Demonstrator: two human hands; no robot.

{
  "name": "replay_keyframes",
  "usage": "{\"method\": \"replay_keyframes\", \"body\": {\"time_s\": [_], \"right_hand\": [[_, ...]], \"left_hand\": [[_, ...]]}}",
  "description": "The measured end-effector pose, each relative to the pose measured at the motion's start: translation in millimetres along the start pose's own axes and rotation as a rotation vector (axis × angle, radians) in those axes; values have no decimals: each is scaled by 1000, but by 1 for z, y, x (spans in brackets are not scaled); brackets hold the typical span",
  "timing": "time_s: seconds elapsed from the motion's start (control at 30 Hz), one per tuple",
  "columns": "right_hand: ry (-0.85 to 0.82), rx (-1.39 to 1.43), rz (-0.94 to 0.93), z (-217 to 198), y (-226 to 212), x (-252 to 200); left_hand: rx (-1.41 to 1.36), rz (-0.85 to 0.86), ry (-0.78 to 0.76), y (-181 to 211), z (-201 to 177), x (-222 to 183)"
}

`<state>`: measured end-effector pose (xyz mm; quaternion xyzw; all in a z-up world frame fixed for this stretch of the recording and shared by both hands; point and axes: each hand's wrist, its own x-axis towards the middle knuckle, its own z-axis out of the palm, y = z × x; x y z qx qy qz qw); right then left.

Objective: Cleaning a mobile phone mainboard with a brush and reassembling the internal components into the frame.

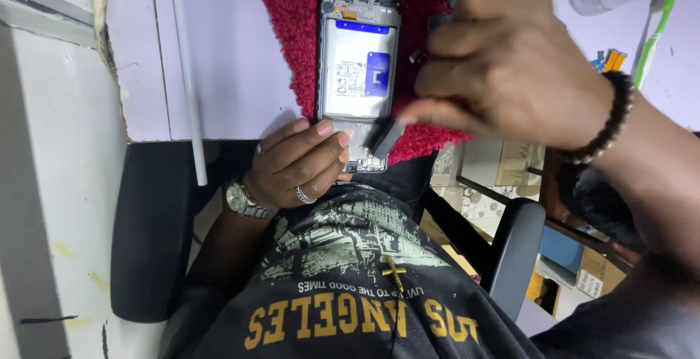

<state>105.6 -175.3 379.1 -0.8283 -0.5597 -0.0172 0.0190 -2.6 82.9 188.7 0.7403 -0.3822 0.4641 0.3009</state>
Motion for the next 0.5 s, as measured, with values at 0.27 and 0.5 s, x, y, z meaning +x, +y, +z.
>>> {"method": "replay_keyframes", "body": {"time_s": [0.27,0.5], "right_hand": [[-72,-70,-82,0,6,0],[-24,-30,126,10,-15,-23]], "left_hand": [[37,25,16,-3,4,-6],[40,29,21,-1,5,-10]]}}
